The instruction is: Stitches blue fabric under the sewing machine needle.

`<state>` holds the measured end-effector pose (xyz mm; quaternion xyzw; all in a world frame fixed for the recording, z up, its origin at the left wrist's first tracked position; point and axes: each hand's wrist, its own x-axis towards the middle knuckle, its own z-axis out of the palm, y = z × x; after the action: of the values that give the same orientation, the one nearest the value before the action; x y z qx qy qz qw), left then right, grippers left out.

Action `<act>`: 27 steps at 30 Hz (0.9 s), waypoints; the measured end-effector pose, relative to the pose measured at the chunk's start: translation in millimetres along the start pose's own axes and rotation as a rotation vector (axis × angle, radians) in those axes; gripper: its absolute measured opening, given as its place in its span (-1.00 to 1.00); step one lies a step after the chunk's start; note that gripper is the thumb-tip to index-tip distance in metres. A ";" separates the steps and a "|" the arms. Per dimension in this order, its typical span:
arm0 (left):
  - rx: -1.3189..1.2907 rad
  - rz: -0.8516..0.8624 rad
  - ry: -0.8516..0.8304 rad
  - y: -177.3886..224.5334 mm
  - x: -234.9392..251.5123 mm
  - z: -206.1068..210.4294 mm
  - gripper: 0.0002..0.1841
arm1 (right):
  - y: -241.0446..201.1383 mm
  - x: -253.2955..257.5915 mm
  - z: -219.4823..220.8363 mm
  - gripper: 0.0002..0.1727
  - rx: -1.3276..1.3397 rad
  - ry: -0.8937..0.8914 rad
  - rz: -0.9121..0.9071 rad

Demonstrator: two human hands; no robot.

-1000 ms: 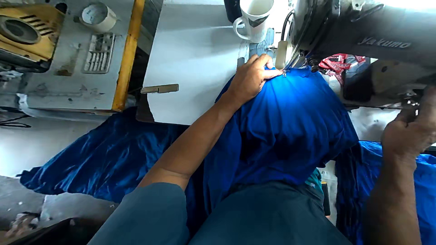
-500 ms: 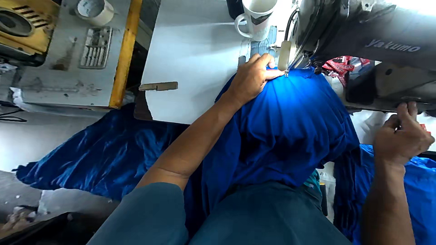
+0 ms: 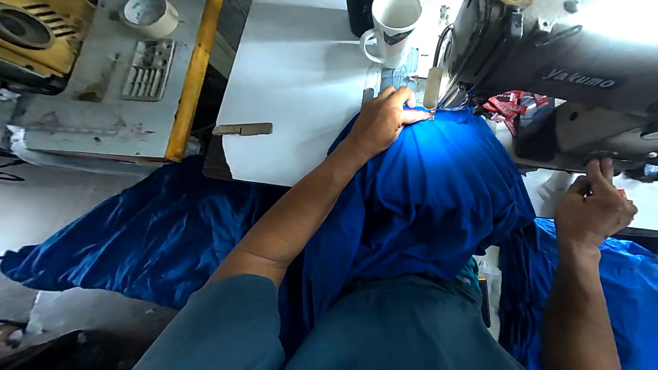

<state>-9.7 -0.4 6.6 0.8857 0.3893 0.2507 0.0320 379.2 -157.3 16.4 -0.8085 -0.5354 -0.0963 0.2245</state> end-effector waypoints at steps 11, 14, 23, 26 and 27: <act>-0.005 -0.005 -0.015 0.8 -0.4 -1.1 -0.54 | -2.8 -0.4 -1.6 -0.52 0.007 -0.008 0.017; -0.008 0.000 -0.010 -1.4 0.0 -0.1 -0.54 | -1.0 0.5 -0.5 -0.52 0.018 -0.004 -0.009; -0.007 0.010 -0.008 -0.3 -1.6 0.1 -0.53 | -2.4 0.3 -0.8 -0.52 0.006 -0.002 0.026; -0.018 0.015 0.002 -0.9 -2.2 1.2 -0.54 | -1.4 0.1 0.1 -0.53 0.011 -0.001 0.027; -0.020 0.017 0.005 -1.4 -1.8 1.3 -0.55 | -1.5 0.5 0.5 -0.53 0.008 0.001 0.028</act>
<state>-11.0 -0.5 4.4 0.8881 0.3791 0.2570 0.0379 378.0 -156.1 16.6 -0.8151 -0.5243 -0.0913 0.2290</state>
